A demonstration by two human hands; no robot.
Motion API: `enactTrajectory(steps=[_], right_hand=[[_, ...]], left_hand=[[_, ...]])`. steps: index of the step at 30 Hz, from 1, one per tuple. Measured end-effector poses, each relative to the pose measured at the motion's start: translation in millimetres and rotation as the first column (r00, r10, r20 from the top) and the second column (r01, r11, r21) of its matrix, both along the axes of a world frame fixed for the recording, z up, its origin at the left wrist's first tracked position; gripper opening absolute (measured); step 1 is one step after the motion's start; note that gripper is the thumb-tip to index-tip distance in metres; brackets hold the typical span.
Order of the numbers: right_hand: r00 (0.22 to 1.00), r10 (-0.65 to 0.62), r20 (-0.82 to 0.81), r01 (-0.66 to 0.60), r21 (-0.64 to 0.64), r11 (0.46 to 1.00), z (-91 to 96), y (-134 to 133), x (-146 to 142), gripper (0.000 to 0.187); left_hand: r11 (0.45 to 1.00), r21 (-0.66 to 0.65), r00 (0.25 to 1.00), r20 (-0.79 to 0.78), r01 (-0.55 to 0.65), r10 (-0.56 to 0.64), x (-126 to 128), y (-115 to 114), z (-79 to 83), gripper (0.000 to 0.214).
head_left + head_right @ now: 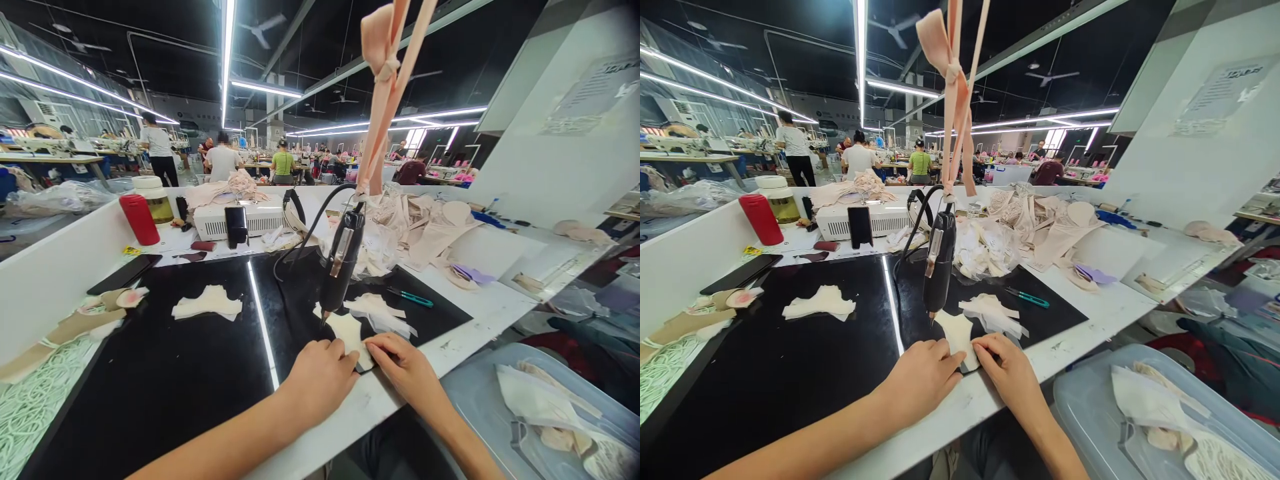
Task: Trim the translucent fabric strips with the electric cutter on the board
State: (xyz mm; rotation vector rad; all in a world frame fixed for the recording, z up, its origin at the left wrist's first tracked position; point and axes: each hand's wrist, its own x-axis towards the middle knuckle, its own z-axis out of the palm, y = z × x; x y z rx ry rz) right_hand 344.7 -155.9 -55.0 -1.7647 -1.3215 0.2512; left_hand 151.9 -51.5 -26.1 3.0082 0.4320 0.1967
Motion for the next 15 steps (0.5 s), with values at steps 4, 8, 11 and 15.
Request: enactTrajectory(steps=[4, 8, 11, 15], right_hand=[[0.997, -0.047, -0.067, 0.049, 0.02, 0.999, 2.4, 5, 6, 0.043], [0.981, -0.073, -0.182, 0.081, 0.034, 0.996, 7.2, 17, 11, 0.049], [0.949, -0.069, -0.308, 0.1, 0.084, 0.992, 12.0, 31, 11, 0.046], [0.894, -0.028, -0.448, 0.154, 0.247, 0.957, 26.2, 51, 8, 0.044]], left_hand=[[1.0, -0.007, 1.0, 0.028, -0.005, 0.005, 0, 0, -4.7, 0.03], [1.0, -0.02, 0.999, 0.049, -0.017, 0.018, 0, -1, -6.4, 0.029], [0.999, -0.036, 0.998, 0.058, -0.027, 0.029, 1, -1, -5.9, 0.028], [0.997, -0.069, 0.997, 0.072, -0.028, 0.033, 1, 0, -5.1, 0.029]])
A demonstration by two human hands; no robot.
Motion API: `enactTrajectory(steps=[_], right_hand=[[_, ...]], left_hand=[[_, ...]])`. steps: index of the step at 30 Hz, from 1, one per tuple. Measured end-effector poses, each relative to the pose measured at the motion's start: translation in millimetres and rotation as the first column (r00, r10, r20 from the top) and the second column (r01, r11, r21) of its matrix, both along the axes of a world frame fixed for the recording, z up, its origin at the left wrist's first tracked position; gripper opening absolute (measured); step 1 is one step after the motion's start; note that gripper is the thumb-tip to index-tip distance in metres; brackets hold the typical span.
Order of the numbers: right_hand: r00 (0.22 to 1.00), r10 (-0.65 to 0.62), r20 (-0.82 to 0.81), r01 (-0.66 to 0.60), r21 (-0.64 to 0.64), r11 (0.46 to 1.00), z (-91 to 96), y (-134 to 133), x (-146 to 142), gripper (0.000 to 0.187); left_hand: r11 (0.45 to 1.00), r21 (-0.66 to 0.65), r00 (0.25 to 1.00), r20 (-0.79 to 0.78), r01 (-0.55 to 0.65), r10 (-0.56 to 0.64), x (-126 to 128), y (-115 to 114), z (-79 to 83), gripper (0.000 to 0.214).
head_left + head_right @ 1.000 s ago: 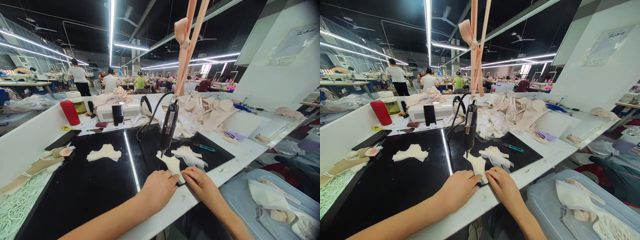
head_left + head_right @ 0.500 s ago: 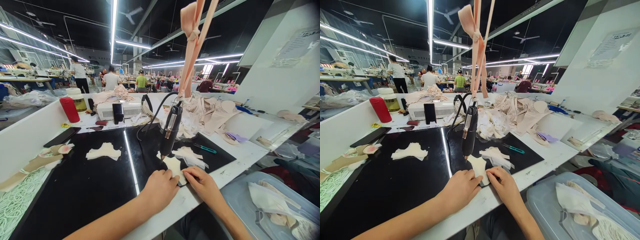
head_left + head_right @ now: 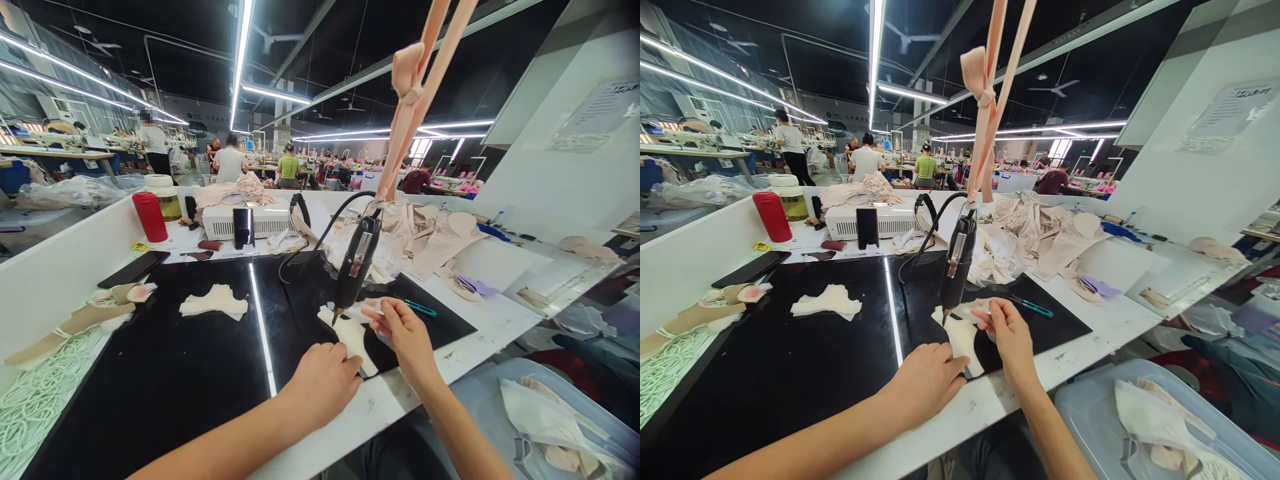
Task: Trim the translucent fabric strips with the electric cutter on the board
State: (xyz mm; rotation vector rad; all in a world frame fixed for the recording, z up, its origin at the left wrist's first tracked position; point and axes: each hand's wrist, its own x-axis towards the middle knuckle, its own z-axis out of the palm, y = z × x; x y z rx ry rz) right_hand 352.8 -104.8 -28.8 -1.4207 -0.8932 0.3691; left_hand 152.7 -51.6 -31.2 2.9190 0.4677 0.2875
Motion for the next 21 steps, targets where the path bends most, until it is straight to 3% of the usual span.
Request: enactTrajectory(steps=[3, 7, 12, 15, 18, 21], right_hand=[[0.998, -0.04, -0.038, 0.045, 0.149, 0.988, 16.1, 5, -4, 0.042], [0.996, -0.078, -0.053, 0.09, 0.288, 0.953, 34.8, -7, -14, 0.037], [0.996, 0.006, -0.084, 0.022, 0.32, 0.947, 43.7, -38, -42, 0.039], [0.993, 0.071, -0.095, -0.043, 0.276, 0.96, 41.3, -53, -63, 0.04], [0.986, 0.135, -0.095, -0.112, 0.216, 0.97, 33.0, -59, -84, 0.041], [0.981, 0.173, -0.083, -0.159, 0.156, 0.975, 21.8, -58, -101, 0.042]], left_hand=[[0.999, -0.04, 1.0, 0.014, 0.006, -0.006, 0, 0, -0.2, 0.03], [0.99, -0.138, 0.999, 0.046, 0.015, -0.009, 0, 1, -1.5, 0.033], [0.925, -0.379, 0.99, 0.139, 0.035, 0.02, -6, 7, 1.3, 0.034], [0.805, -0.591, 0.975, 0.199, 0.044, 0.093, -15, 13, 7.8, 0.035], [0.61, -0.79, 0.961, 0.209, 0.056, 0.184, -25, 18, 15.4, 0.051], [0.415, -0.907, 0.951, 0.191, 0.075, 0.245, -38, 19, 21.2, 0.06]])
